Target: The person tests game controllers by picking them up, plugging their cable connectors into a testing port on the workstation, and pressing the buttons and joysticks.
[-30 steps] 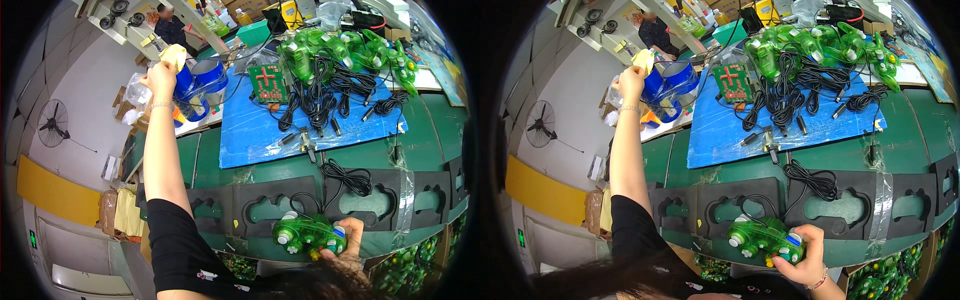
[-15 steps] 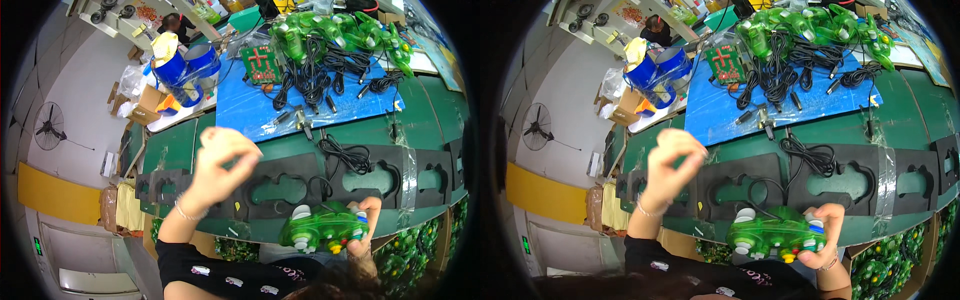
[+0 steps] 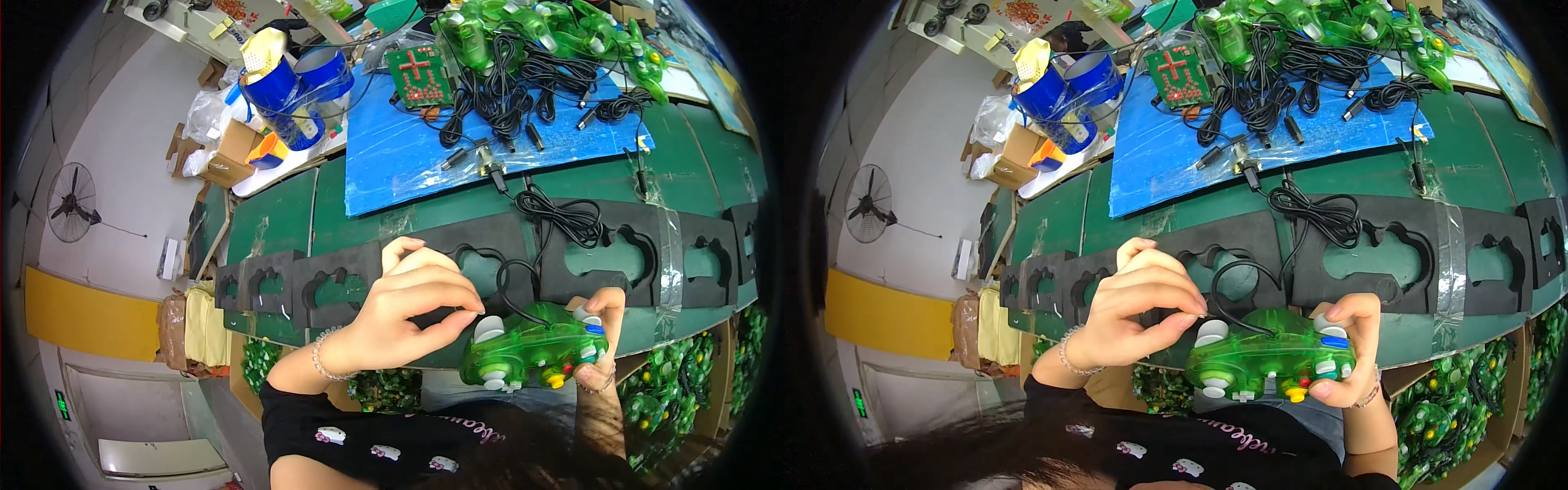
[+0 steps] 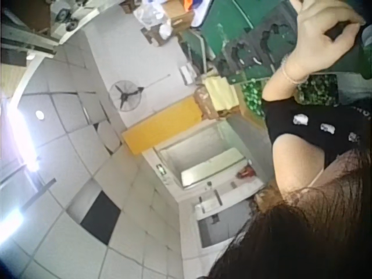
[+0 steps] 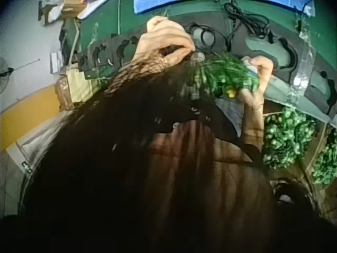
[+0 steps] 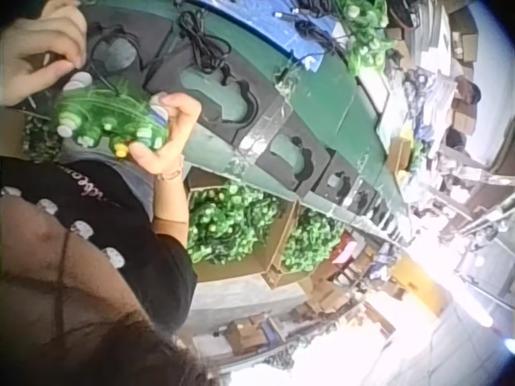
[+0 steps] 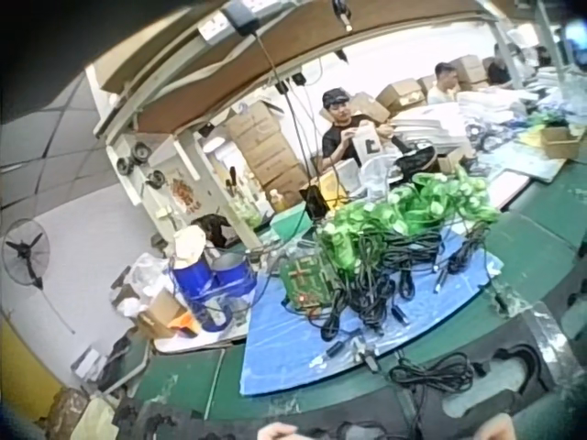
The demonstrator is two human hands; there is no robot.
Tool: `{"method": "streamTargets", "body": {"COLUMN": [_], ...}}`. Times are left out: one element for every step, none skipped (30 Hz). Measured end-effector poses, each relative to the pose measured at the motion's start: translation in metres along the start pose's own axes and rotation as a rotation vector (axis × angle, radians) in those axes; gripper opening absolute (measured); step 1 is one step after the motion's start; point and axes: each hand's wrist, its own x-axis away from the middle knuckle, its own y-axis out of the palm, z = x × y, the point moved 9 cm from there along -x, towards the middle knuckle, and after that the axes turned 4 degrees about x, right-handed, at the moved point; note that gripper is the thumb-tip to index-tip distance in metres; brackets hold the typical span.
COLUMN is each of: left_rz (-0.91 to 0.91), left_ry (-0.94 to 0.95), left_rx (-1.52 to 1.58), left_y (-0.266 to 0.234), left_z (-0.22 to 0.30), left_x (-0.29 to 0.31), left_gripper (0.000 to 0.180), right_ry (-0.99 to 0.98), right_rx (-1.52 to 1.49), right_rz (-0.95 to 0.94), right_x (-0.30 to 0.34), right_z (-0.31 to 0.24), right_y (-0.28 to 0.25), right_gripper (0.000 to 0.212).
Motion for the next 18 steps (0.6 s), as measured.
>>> {"method": "streamTargets", "body": {"left_rz": [0.000, -0.002, -0.004, -0.005, -0.005, -0.004, -0.005, -0.003, -0.002, -0.003, 0.008, 0.019, 0.018, 0.032, 0.046, 0.042, 0.041, 0.035], "left_ry": [0.022, 0.046, 0.063, 0.064, 0.081, 0.098, 0.098, 0.107, 0.116, 0.115, 0.120, 0.125, 0.125, 0.162, 0.199, 0.226, 0.225, 0.257], "left_rx": [-0.062, -0.120, -0.125, -0.121, -0.131, -0.140, -0.140, -0.155, -0.169, -0.168, -0.168, -0.167, -0.167, -0.175, -0.183, -0.215, -0.215, -0.235], "left_y": [0.000, 0.000, 0.002, 0.003, 0.004, 0.005, 0.005, 0.005, 0.005, 0.006, 0.006, 0.006, 0.006, 0.007, 0.008, 0.009, 0.010, 0.011], "left_z": [0.005, 0.010, 0.013, 0.014, 0.017, 0.019, 0.019, 0.020, 0.021, 0.022, 0.024, 0.025, 0.024, 0.027, 0.031, 0.034, 0.035, 0.038], "left_x": [0.000, 0.000, 0.000, 0.001, 0.001, 0.001, 0.001, 0.002, 0.003, 0.003, 0.002, 0.002, 0.002, 0.004, 0.005, 0.006, 0.006, 0.008], "left_gripper": [0.012, 0.012, 0.013, 0.013, 0.014, 0.014, 0.014, 0.015, 0.015, 0.015, 0.014, 0.013, 0.013, 0.016, 0.019, 0.024, 0.024, 0.025], "right_ry": [0.002, 0.003, -0.016, -0.034, -0.048, -0.048, -0.048, -0.045, -0.044, -0.053, -0.063, -0.054, -0.054, -0.052, -0.050, -0.051, -0.036, -0.022], "right_rx": [-0.003, 0.000, 0.019, 0.038, 0.051, 0.051, 0.046, 0.040, 0.040, 0.035, 0.029, 0.015, 0.014, 0.004, -0.005, -0.004, -0.024, -0.043], "right_rz": [-0.021, -0.019, -0.052, -0.086, -0.101, -0.101, -0.104, -0.106, -0.106, -0.102, -0.098, -0.111, -0.110, -0.104, -0.097, -0.094, -0.079, -0.064], "right_x": [0.000, 0.001, 0.001, 0.002, 0.001, 0.001, 0.002, 0.003, 0.003, 0.003, 0.002, 0.001, 0.001, 0.001, 0.001, 0.002, 0.002, 0.003], "right_z": [0.001, 0.001, 0.000, -0.002, -0.003, -0.002, -0.001, 0.000, 0.000, -0.002, -0.003, -0.004, -0.005, -0.006, -0.007, -0.009, -0.008, -0.008], "right_y": [0.000, -0.003, -0.002, -0.001, 0.001, 0.000, 0.000, -0.001, -0.001, -0.002, -0.003, -0.002, -0.002, -0.002, -0.003, -0.004, -0.005, -0.006], "right_gripper": [0.071, 0.071, 0.070, 0.070, 0.069, 0.069, 0.069, 0.069, 0.069, 0.069, 0.069, 0.069, 0.069, 0.069, 0.069, 0.069, 0.070, 0.070]}}
